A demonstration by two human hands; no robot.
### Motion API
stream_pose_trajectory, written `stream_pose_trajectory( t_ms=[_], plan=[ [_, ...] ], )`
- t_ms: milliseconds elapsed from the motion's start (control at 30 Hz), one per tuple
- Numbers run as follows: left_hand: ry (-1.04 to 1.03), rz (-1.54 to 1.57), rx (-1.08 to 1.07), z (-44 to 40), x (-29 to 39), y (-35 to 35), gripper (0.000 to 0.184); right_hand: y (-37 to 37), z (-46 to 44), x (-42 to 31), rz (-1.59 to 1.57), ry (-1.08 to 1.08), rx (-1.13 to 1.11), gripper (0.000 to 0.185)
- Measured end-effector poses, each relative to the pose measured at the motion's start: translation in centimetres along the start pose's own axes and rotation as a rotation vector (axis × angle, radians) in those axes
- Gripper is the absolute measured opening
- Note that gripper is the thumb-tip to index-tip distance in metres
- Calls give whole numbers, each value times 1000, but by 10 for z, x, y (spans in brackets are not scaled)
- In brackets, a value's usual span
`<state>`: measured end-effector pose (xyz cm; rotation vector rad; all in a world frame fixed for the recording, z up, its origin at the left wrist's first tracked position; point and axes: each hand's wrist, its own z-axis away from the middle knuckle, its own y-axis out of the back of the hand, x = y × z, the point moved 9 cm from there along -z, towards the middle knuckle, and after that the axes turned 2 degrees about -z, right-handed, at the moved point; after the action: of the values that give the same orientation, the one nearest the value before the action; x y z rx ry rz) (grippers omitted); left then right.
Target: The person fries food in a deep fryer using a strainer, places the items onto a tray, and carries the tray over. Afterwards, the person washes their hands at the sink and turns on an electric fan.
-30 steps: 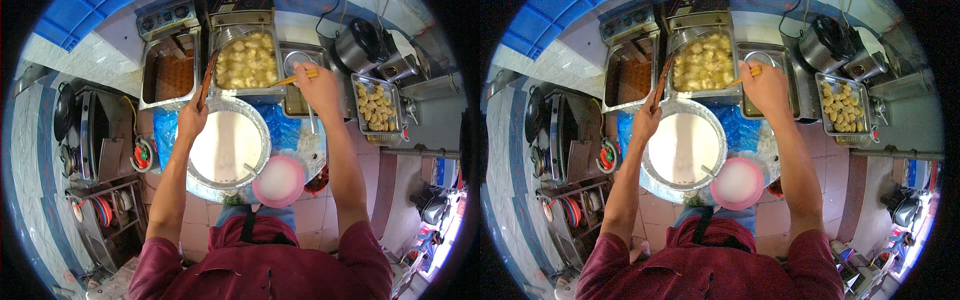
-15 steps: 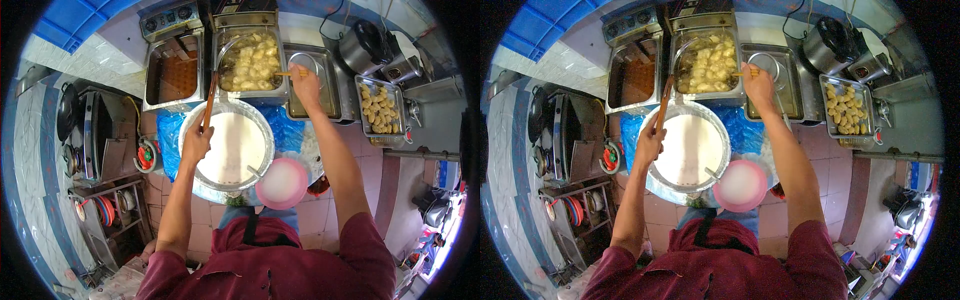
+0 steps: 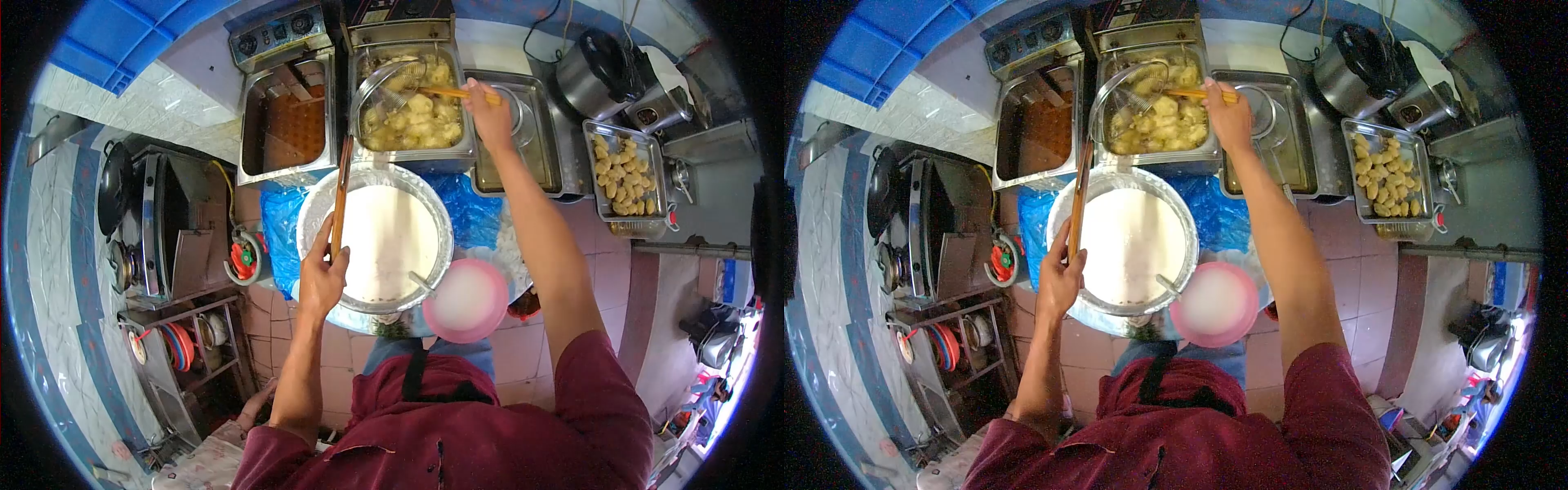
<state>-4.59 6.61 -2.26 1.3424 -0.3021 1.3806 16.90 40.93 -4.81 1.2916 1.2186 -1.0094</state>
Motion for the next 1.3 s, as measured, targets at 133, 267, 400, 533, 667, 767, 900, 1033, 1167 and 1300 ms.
stream_pose_trajectory(
  t_ms=[133, 267, 400, 533, 667, 767, 900, 1033, 1167, 1300],
  plan=[
    [-15, 80, 8, 2, 4, 2, 59, 19, 2, -27, -34, 40, 5, 32],
    [-133, 11, 61, -18, 12, 12, 59, 48, 15, -63, -5, 86, 16, 33],
    [-140, -189, 107, -45, 23, 19, 59, 68, 41, -107, 360, 38, 5, 35],
    [-211, -310, 164, -65, 41, 18, 59, 67, 53, -111, 490, -20, -95, 33],
    [-292, -372, 191, -81, 52, 8, 58, 51, 52, -78, 359, 5, -127, 35],
    [-238, -369, 147, -95, 34, -6, 57, 37, 48, -46, 327, -25, -111, 35],
    [-201, -287, 102, -98, 14, -19, 58, 30, 52, -23, 283, -24, -54, 35],
    [-153, -186, 44, -85, -2, -22, 58, 27, 54, -11, 390, 69, 13, 33],
    [-57, -65, 17, -53, 1, -17, 57, 31, 54, -2, 300, 92, 103, 33],
    [-27, 18, 57, -20, 3, -11, 58, 30, 50, 4, 299, 92, 60, 33]
  ],
)
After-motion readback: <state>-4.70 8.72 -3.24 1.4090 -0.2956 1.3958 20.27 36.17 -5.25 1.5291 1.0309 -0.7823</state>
